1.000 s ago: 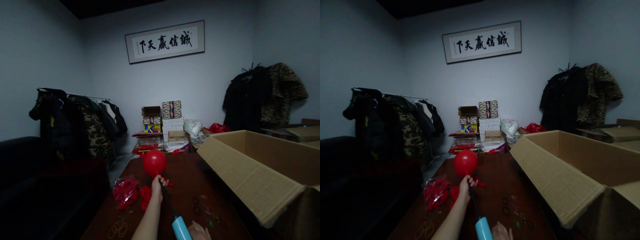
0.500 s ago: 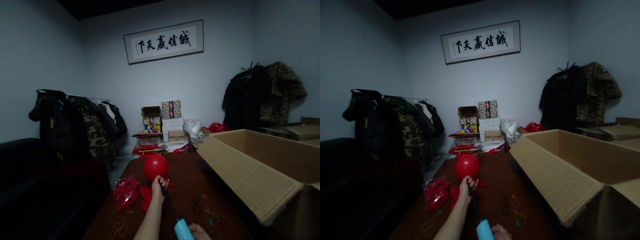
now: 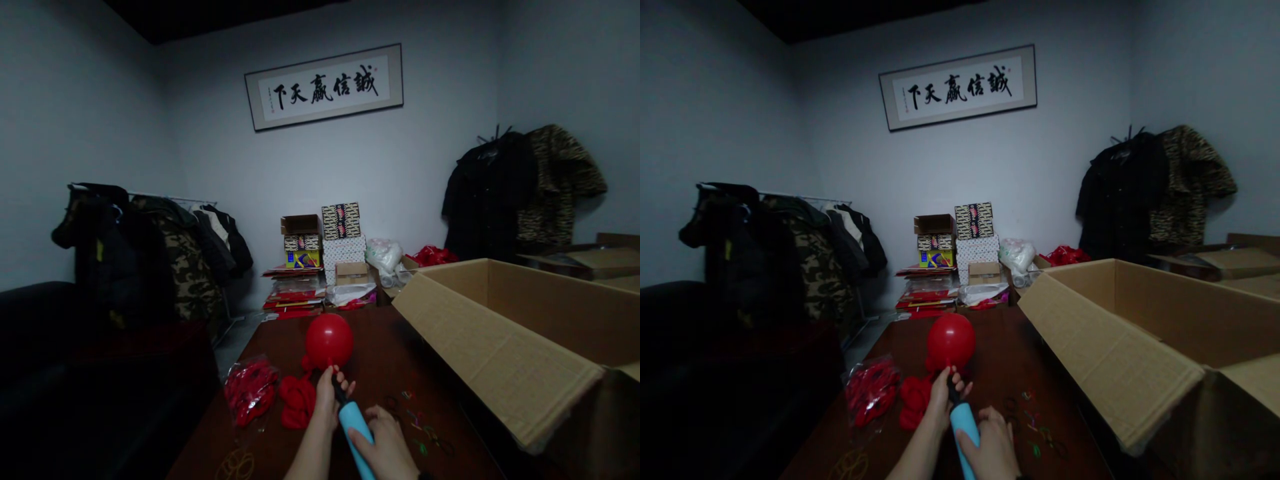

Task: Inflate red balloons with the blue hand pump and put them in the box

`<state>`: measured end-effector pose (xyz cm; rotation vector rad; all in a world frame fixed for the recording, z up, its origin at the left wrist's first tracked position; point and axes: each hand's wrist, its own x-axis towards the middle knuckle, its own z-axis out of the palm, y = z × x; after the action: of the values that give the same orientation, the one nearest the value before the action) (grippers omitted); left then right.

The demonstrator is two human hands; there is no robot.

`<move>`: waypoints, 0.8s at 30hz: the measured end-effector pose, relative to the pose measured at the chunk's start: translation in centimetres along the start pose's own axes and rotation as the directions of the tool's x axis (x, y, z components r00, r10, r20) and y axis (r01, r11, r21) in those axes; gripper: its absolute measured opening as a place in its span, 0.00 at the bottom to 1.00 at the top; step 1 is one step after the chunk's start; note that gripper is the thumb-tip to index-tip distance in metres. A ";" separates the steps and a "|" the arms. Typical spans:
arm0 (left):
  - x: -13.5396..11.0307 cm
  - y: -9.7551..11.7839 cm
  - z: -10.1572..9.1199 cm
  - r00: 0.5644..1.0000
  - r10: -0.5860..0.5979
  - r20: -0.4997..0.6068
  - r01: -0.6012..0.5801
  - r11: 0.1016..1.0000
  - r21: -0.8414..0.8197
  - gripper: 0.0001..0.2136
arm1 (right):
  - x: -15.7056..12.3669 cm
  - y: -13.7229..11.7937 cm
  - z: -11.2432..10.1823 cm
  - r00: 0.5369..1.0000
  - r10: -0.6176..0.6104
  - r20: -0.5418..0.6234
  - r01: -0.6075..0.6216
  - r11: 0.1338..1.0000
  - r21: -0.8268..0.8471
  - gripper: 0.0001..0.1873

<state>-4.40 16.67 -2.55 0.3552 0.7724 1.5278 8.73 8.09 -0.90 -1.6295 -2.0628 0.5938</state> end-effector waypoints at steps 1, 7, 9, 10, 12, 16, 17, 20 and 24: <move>-0.1 0.0 -0.3 1.000 -0.014 0.001 0.014 1.000 0.000 0.05 | 0.0 0.1 0.3 1.000 0.000 0.006 0.000 1.000 -0.006 0.27; -0.6 0.3 -1.3 0.989 -0.144 0.017 0.145 0.989 -0.043 0.07 | -0.3 1.0 2.2 0.997 -0.007 -0.072 0.003 0.999 -0.054 0.24; -0.6 0.5 -1.4 0.969 -0.231 0.084 0.234 0.972 -0.032 0.08 | -0.4 1.4 2.3 0.997 -0.010 -0.076 0.005 0.998 -0.067 0.23; -0.5 0.7 -1.5 0.957 -0.272 0.102 0.276 0.961 -0.028 0.08 | -0.4 1.6 2.2 0.998 -0.013 -0.069 0.008 0.997 -0.074 0.23; -0.3 0.9 -1.6 0.943 -0.325 0.078 0.328 0.944 -0.031 0.09 | -0.6 2.0 2.1 0.997 -0.023 -0.067 0.017 0.996 -0.091 0.22; 0.1 1.0 -1.8 0.929 -0.369 0.028 0.369 0.929 0.009 0.09 | -0.6 2.4 2.1 0.995 -0.033 -0.099 0.019 0.990 -0.140 0.21; 0.2 1.0 -1.8 0.932 -0.362 0.027 0.362 0.932 0.026 0.09 | -0.5 2.5 2.1 0.995 -0.029 -0.091 0.016 0.990 -0.143 0.22; 0.3 0.8 -1.8 0.965 -0.261 0.015 0.261 0.965 -0.011 0.06 | 0.0 2.7 2.2 1.000 -0.005 0.018 0.006 0.997 -0.074 0.27; 0.2 -0.3 -1.5 0.991 -0.126 -0.039 0.119 0.980 -0.161 0.04 | 0.5 3.3 2.6 0.991 0.000 0.136 0.000 1.000 -0.002 0.32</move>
<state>-5.17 16.50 -3.84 0.1498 0.6929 1.4748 9.66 9.15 -4.90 -1.6312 -2.1603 0.7214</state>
